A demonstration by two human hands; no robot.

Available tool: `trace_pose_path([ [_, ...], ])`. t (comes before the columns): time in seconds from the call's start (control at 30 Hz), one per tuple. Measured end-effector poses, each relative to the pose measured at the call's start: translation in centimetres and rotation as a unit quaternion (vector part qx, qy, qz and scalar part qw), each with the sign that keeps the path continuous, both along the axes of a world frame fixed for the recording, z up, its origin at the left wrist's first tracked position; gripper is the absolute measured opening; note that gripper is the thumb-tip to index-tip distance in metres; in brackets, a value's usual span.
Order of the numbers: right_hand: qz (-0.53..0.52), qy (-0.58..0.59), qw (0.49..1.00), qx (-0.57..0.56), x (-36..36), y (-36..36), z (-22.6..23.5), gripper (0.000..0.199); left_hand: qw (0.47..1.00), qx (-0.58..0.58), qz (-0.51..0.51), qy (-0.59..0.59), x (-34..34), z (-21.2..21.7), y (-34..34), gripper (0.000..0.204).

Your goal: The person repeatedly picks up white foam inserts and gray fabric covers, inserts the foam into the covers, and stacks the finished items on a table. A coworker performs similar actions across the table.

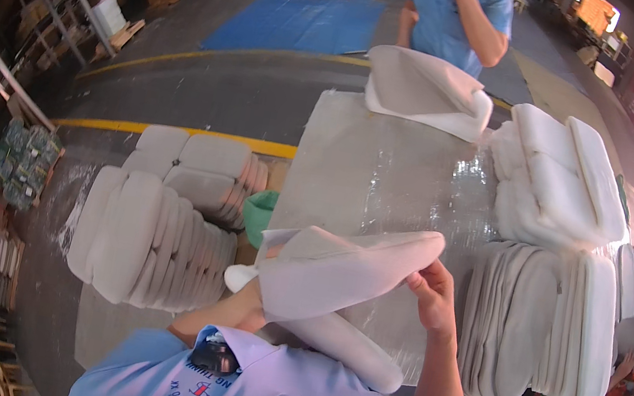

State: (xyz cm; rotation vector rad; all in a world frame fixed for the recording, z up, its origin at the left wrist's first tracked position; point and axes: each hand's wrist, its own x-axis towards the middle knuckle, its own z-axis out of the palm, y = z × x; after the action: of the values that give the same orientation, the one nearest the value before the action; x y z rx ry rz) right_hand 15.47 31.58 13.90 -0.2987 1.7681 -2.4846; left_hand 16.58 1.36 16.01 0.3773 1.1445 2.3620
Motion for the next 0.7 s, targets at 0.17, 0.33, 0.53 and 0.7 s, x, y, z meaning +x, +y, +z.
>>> trace_pose_path([
  [0.17, -0.118, 0.028, 0.993, 0.006, 0.1, -0.1, -0.1, 0.007, 0.997, 0.039, 0.042, -0.046, 0.6, 1.8, -0.6, 0.051],
  [0.33, -0.187, 0.063, 0.978, 0.061, 0.9, 1.6, 1.4, 0.012, 0.912, 0.328, -0.056, -0.239, -1.6, -1.6, -1.9, 0.063],
  [0.53, -0.206, 0.011, 0.978, 0.032, 1.4, 3.5, 0.2, 0.012, 0.917, 0.357, -0.128, -0.127, -1.3, 0.0, 0.5, 0.064],
  [0.7, -0.154, 0.002, 0.988, -0.01, 1.1, 2.2, -1.7, 0.013, 0.982, 0.149, -0.067, -0.094, -0.5, 0.0, 1.1, 0.056],
])
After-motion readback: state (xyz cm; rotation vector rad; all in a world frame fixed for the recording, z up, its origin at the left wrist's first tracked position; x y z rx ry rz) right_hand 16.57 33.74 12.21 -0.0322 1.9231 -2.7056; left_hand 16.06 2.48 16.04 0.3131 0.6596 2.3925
